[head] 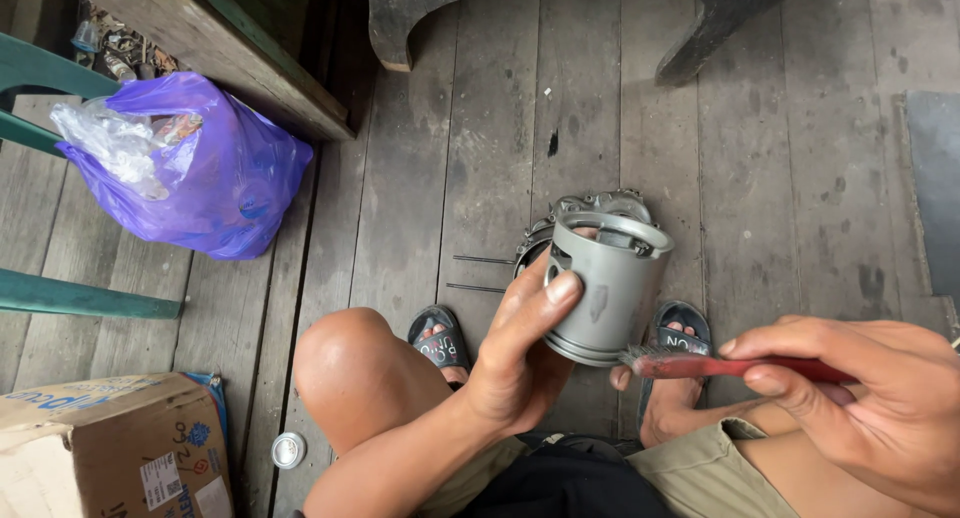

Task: Cleaning a motorcycle piston with a small brush

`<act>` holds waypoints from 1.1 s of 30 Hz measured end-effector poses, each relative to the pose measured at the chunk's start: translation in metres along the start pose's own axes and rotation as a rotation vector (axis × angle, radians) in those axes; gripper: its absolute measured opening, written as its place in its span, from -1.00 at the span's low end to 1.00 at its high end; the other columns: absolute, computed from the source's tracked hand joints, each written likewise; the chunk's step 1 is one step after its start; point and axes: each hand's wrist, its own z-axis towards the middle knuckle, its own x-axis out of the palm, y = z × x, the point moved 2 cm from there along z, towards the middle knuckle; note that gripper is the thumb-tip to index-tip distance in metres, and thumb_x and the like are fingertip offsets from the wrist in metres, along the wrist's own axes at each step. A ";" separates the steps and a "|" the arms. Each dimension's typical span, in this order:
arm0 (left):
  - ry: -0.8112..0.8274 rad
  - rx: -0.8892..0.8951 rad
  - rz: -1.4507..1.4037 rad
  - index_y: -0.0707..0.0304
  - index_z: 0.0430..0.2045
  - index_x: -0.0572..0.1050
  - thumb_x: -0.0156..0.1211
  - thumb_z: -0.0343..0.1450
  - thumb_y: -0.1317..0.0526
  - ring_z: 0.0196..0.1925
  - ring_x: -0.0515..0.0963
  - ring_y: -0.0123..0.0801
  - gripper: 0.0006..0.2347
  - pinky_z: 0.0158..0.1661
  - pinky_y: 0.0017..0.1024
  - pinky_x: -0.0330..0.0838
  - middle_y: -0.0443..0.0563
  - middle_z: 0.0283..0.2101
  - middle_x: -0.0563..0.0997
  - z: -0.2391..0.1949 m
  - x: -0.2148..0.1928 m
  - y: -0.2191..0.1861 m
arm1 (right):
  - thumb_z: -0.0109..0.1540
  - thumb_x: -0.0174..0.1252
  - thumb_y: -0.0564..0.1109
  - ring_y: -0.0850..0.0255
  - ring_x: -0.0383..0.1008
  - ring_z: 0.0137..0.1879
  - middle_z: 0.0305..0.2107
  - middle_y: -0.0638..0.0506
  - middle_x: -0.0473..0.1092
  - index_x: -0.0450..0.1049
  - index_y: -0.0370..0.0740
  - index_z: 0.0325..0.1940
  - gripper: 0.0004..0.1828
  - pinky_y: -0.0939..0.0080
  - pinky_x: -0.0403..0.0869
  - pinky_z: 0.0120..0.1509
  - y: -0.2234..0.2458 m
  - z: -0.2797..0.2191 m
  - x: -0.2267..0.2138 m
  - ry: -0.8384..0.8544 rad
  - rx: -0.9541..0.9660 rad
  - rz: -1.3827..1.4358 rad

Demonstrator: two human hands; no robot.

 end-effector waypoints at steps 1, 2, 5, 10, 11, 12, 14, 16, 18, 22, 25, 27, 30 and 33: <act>0.000 0.001 -0.001 0.36 0.15 0.37 0.19 0.44 0.04 -0.19 0.50 -0.36 -0.54 -0.25 -0.44 0.43 0.03 -0.16 0.52 -0.001 0.004 -0.002 | 0.16 0.17 0.06 0.36 0.39 -0.65 -0.44 0.30 0.63 0.63 0.04 -0.26 -0.81 0.39 0.33 -0.49 0.001 0.001 0.001 0.000 -0.001 -0.001; 0.044 0.015 0.009 0.39 0.17 0.32 0.19 0.45 0.05 -0.30 0.50 -0.30 -0.52 -0.34 -0.42 0.45 0.07 -0.19 0.48 -0.002 0.008 -0.004 | 0.16 0.19 0.03 0.38 0.40 -0.63 -0.44 0.28 0.63 0.63 0.00 -0.27 -0.83 0.40 0.35 -0.46 0.003 0.001 0.002 -0.013 -0.019 0.002; 0.065 0.058 0.055 0.38 0.19 0.30 0.17 0.47 0.07 -0.35 0.48 -0.29 -0.54 -0.43 -0.41 0.47 0.06 -0.18 0.45 -0.003 0.011 -0.002 | 0.16 0.21 -0.01 0.36 0.33 -0.62 -0.46 0.25 0.61 0.62 -0.04 -0.29 -0.86 0.41 0.32 -0.45 0.008 0.004 0.003 -0.032 -0.030 -0.002; 0.017 0.197 0.375 0.31 0.16 0.35 0.14 0.47 0.02 0.00 0.42 -0.48 -0.55 0.09 -0.48 0.29 -0.09 -0.04 0.49 -0.005 0.011 -0.006 | 0.14 0.24 -0.02 0.38 0.28 -0.62 -0.47 0.23 0.60 0.63 -0.07 -0.29 -0.85 0.44 0.29 -0.45 0.011 0.008 0.004 -0.024 -0.074 0.033; 0.010 0.207 0.475 0.30 0.13 0.35 0.11 0.46 -0.01 -0.02 0.40 -0.48 -0.56 0.06 -0.48 0.29 -0.11 -0.07 0.47 -0.006 0.013 -0.008 | 0.14 0.25 -0.05 0.38 0.30 -0.61 -0.46 0.20 0.60 0.62 -0.10 -0.29 -0.86 0.44 0.30 -0.46 0.011 0.009 0.004 -0.022 -0.095 0.044; 0.003 0.217 0.576 0.28 0.11 0.34 0.09 0.45 -0.04 -0.05 0.39 -0.48 -0.56 0.04 -0.48 0.30 -0.12 -0.09 0.46 -0.006 0.015 -0.010 | 0.13 0.27 -0.08 0.37 0.31 -0.60 -0.45 0.17 0.60 0.61 -0.13 -0.29 -0.87 0.43 0.31 -0.46 0.011 0.010 0.004 -0.019 -0.115 0.055; 0.005 0.267 0.633 0.32 0.17 0.30 0.08 0.46 -0.05 0.02 0.40 -0.44 -0.51 0.10 -0.45 0.30 -0.07 -0.01 0.46 -0.006 0.015 -0.011 | 0.14 0.25 -0.06 0.36 0.27 -0.61 -0.48 0.18 0.58 0.60 -0.12 -0.29 -0.87 0.42 0.30 -0.47 0.012 0.012 0.005 -0.010 -0.139 0.039; 0.009 0.315 0.690 0.36 0.23 0.25 0.07 0.47 -0.06 0.10 0.42 -0.41 -0.46 0.15 -0.41 0.31 -0.01 0.08 0.46 -0.007 0.018 -0.013 | 0.16 0.24 -0.05 0.34 0.22 -0.63 -0.50 0.19 0.56 0.59 -0.12 -0.29 -0.86 0.41 0.30 -0.48 0.012 0.013 0.006 -0.002 -0.162 0.023; 0.027 0.376 0.762 0.39 0.30 0.16 0.03 0.49 -0.07 0.28 0.39 -0.31 -0.41 0.32 -0.33 0.27 0.10 0.24 0.39 -0.008 0.023 -0.015 | 0.17 0.24 -0.03 0.32 0.15 -0.64 -0.52 0.23 0.53 0.58 -0.08 -0.29 -0.88 0.36 0.27 -0.49 0.013 0.013 0.007 0.017 -0.163 -0.017; 0.092 0.392 0.820 0.40 0.31 0.13 -0.06 0.53 -0.06 0.42 0.33 -0.20 -0.44 0.45 -0.24 0.19 0.19 0.36 0.32 -0.007 0.029 -0.019 | 0.17 0.24 -0.01 0.31 0.16 -0.66 -0.60 0.22 0.46 0.58 -0.07 -0.25 -0.85 0.32 0.28 -0.52 0.012 0.017 0.010 0.049 -0.220 -0.004; 0.090 0.335 0.815 0.38 0.33 0.14 -0.02 0.52 -0.07 0.42 0.31 -0.25 -0.42 0.45 -0.26 0.18 0.14 0.36 0.32 -0.002 0.024 -0.017 | 0.18 0.23 -0.03 0.31 0.13 -0.66 -0.63 0.22 0.42 0.57 -0.08 -0.27 -0.87 0.31 0.26 -0.52 0.014 0.020 0.011 0.049 -0.253 -0.002; 0.095 0.313 0.723 0.36 0.32 0.17 0.04 0.51 -0.06 0.38 0.35 -0.27 -0.43 0.40 -0.28 0.23 0.12 0.32 0.36 0.002 0.019 -0.016 | 0.19 0.22 -0.05 0.28 0.10 -0.64 -0.66 0.17 0.36 0.57 -0.13 -0.31 -0.87 0.29 0.27 -0.48 0.020 0.024 0.009 0.002 -0.261 -0.010; 0.053 0.194 0.452 0.36 0.26 0.27 0.11 0.49 -0.01 0.18 0.39 -0.42 -0.48 0.25 -0.40 0.26 -0.02 0.12 0.46 0.008 0.006 -0.007 | 0.16 0.23 -0.01 0.30 0.28 -0.59 -0.57 0.16 0.48 0.58 -0.11 -0.32 -0.84 0.35 0.37 -0.38 0.019 0.025 0.008 -0.006 -0.205 0.014; 0.095 0.076 0.141 0.35 0.17 0.32 0.21 0.44 0.00 0.00 0.46 -0.45 -0.50 0.01 -0.51 0.33 -0.06 -0.02 0.49 0.008 0.004 -0.006 | 0.14 0.23 0.02 0.34 0.42 -0.57 -0.57 0.17 0.52 0.59 -0.11 -0.33 -0.82 0.40 0.42 -0.39 0.015 0.026 0.006 0.021 -0.168 0.057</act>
